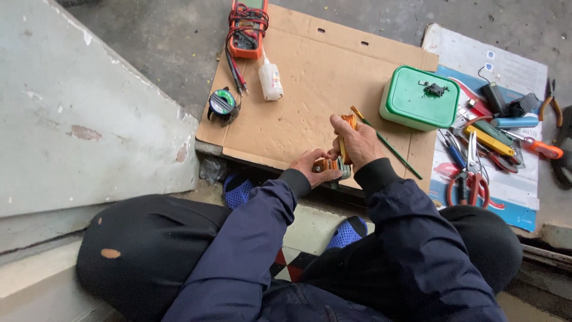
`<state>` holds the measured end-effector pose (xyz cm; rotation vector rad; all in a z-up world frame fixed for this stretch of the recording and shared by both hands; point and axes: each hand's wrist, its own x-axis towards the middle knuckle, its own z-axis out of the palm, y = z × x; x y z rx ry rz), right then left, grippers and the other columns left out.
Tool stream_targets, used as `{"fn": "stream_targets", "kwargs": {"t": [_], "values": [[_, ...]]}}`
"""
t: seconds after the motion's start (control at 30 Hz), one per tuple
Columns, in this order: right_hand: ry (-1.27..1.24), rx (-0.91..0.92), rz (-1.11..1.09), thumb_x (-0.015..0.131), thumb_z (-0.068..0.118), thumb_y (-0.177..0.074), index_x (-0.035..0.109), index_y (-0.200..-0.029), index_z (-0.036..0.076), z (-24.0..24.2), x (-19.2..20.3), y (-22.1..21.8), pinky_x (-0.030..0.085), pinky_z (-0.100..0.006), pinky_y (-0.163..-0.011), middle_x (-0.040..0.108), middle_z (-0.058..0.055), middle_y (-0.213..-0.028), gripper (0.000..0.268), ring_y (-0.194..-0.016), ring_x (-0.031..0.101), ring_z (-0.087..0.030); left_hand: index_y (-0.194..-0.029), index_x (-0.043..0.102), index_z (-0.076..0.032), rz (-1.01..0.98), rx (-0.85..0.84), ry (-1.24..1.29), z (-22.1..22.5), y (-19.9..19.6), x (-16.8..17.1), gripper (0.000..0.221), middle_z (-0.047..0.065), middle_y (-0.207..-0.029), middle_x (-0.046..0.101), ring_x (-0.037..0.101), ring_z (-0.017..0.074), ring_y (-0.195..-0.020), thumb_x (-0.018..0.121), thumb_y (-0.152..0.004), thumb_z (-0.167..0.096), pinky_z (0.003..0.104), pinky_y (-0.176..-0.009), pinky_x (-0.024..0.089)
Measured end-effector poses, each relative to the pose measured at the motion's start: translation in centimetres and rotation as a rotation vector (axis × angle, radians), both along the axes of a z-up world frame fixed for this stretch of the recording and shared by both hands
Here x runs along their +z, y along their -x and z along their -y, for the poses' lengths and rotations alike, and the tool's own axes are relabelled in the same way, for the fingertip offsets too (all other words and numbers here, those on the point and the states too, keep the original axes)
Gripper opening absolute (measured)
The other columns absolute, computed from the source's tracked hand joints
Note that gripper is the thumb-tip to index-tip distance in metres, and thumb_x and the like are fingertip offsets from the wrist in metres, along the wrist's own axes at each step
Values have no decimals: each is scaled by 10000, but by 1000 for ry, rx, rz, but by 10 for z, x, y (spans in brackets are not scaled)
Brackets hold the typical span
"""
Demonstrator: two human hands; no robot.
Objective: A person manually winds thin copper wire around a metal core to create an electromagnetic coil.
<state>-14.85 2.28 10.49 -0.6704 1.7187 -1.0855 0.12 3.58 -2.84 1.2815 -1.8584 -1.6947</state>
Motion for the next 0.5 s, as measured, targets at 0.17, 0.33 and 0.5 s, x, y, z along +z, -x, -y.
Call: {"fn": "stream_targets", "kwargs": {"t": [0.17,0.33,0.5], "values": [[-85,110,-158,871,512,-988,705,-893,99,8,3,4,583,-311,-654,722,-111,-612,456,-562,729,-216,-1351,657,-275,-100,43,-122,-1,2,-11,671,156,-1489,595,631,473,-1389,880,-871,-687,571,-1188,577],[-238,415,-457,694,739,-1017,752,-895,241,20,11,7,517,-264,-840,824,67,-763,516,-805,723,-157,-1270,742,-361,-146,204,-240,-5,15,-34,594,10,-1459,621,708,256,-1328,992,-773,-570,343,-1148,609],[-237,445,-500,698,770,-1004,794,-866,249,28,0,14,536,-303,-856,817,17,-800,547,-857,719,-223,-1274,741,-350,-98,255,-239,-12,19,-20,498,37,-1346,707,719,277,-1311,910,-857,-562,409,-1174,580]]}}
